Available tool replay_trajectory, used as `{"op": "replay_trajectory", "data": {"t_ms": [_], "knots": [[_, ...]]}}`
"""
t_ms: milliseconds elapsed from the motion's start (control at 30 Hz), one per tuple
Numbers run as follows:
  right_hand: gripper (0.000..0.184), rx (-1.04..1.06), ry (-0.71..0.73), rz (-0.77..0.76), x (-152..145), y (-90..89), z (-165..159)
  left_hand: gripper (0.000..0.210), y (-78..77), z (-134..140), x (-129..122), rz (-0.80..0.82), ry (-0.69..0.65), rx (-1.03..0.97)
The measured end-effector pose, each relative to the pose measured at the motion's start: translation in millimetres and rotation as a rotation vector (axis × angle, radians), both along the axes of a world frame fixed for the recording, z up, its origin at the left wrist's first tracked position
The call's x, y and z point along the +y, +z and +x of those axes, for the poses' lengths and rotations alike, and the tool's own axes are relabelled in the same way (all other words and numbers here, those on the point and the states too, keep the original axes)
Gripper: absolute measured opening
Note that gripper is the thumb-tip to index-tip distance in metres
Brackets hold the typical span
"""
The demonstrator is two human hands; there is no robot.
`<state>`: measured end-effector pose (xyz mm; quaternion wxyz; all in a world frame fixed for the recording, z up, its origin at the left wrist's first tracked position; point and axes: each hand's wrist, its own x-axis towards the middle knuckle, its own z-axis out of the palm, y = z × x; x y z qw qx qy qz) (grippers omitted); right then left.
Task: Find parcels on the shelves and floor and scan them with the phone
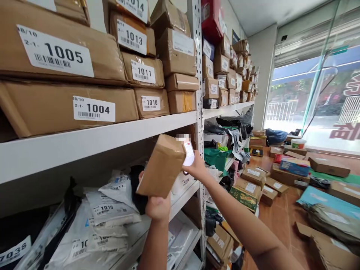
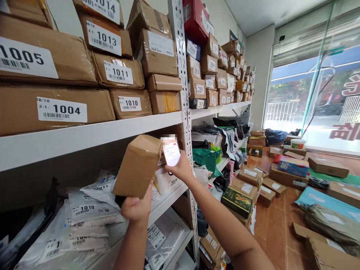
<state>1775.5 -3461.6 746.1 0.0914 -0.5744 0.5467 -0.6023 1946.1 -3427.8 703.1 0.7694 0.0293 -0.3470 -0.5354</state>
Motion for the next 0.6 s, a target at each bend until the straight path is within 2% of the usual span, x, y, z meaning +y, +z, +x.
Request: {"op": "replay_trajectory", "data": {"t_ms": [100, 200, 467, 600], "knots": [[0.069, -0.053, -0.022, -0.011, -8, 4.2, 4, 0.076, 22.9, -7, -18, 0.018, -0.146, 0.070], [0.065, -0.088, -0.031, -0.033, -13, 5.7, 4, 0.078, 29.3, -3, -29, 0.096, -0.236, 0.083], [0.060, -0.079, 0.035, -0.024, -29, 7.3, -4, 0.073, 42.7, 8, -29, 0.212, -0.296, 0.082], [0.066, -0.018, 0.027, -0.026, -30, 7.2, -4, 0.070, 49.9, 9, -25, 0.229, -0.284, 0.076]]}}
